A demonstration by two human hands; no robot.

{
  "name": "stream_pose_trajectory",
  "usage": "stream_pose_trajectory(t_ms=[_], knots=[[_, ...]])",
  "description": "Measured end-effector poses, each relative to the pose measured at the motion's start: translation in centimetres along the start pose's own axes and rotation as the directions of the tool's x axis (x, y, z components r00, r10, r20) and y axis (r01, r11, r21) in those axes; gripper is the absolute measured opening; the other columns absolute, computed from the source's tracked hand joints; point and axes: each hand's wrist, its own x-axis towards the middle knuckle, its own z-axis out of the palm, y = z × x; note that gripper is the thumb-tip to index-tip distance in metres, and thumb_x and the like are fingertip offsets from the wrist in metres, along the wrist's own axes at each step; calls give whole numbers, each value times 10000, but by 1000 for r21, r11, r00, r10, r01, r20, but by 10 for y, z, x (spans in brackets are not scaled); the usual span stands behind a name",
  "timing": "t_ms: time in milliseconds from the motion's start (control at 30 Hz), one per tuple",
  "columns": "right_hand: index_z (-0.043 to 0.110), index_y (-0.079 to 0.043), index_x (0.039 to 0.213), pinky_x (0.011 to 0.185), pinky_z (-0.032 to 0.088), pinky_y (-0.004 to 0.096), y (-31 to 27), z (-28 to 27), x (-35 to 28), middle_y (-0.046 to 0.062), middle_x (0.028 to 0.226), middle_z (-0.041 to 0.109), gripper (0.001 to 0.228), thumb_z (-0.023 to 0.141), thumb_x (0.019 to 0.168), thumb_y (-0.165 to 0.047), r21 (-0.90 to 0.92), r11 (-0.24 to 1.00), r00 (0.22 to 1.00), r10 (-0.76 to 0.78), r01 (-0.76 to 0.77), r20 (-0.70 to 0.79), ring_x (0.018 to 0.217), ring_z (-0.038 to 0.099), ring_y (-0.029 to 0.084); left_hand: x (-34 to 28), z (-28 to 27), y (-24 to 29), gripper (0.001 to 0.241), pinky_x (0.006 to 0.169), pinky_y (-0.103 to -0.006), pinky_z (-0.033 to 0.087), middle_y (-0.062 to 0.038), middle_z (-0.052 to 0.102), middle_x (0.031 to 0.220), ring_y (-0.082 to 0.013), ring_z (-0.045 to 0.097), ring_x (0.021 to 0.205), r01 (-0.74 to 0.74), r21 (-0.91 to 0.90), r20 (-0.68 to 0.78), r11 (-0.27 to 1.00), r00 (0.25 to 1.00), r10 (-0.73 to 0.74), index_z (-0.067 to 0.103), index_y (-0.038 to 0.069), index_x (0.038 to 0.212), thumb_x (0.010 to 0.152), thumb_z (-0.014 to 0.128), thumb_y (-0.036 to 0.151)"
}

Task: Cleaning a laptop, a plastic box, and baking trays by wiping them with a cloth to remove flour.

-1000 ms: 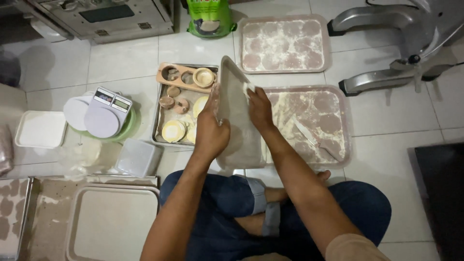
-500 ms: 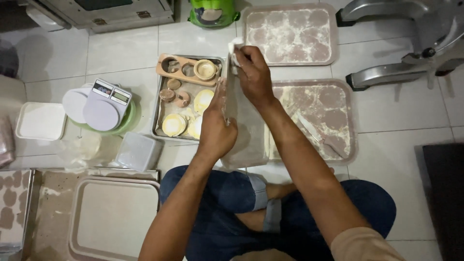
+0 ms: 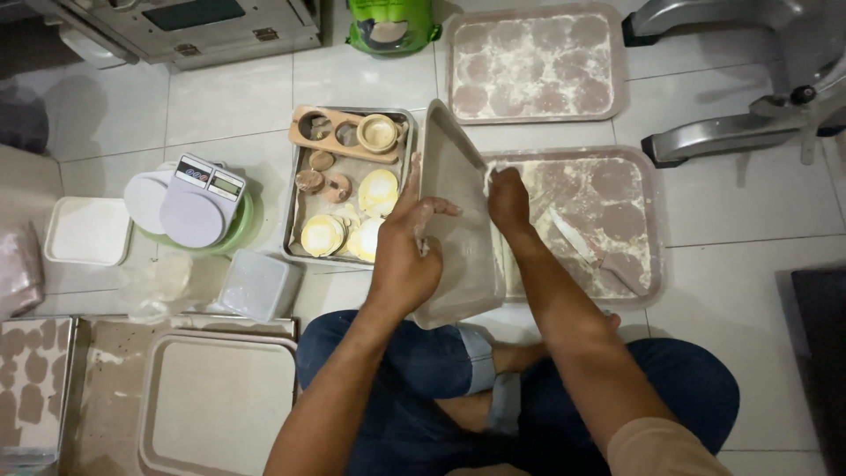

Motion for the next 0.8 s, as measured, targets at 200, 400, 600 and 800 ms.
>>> stream_pose_trajectory(t_ms=[200, 400, 600, 800], knots=[[675, 81, 1239, 1012, 497, 509, -8, -14, 0, 268, 1120, 667, 318, 672, 931, 3, -163, 922, 917, -373, 350, -141, 1127, 651, 454, 2, -8, 3, 881, 1153, -644, 349, -410, 305, 1560, -585, 335, 1421, 176, -123, -2, 977, 984, -177, 216, -52, 1568, 736, 442, -231], [680, -60, 1283, 1069, 470, 476, -176, -35, -57, 145, 1223, 624, 313, 572, 990, -34, 127, 690, 701, -709, 712, -81, 1231, 614, 409, -5, -16, -43, 799, 1151, -581, 353, -402, 417, 1496, -526, 368, 1431, 241, -296, -13, 924, 966, -257, 311, -88, 1546, 761, 459, -107], [703, 28, 1234, 1049, 472, 519, -160, -17, -33, 233, 1278, 638, 295, 470, 1075, -56, 138, 516, 533, -829, 845, -169, 1202, 619, 444, -21, -18, -23, 782, 1210, -551, 267, -389, 359, 1543, -471, 301, 1469, 261, -248, -79, 933, 954, -288, 327, -65, 1553, 784, 456, -131], [692, 61, 1225, 1032, 495, 519, -24, -9, -55, 266, 1184, 667, 286, 595, 959, 21, -23, 956, 955, -290, 292, 68, 1169, 649, 448, -37, -23, -30, 802, 1152, -589, 351, -378, 400, 1526, -524, 384, 1421, 282, -319, -117, 905, 936, -333, 344, -32, 1558, 772, 460, -147]])
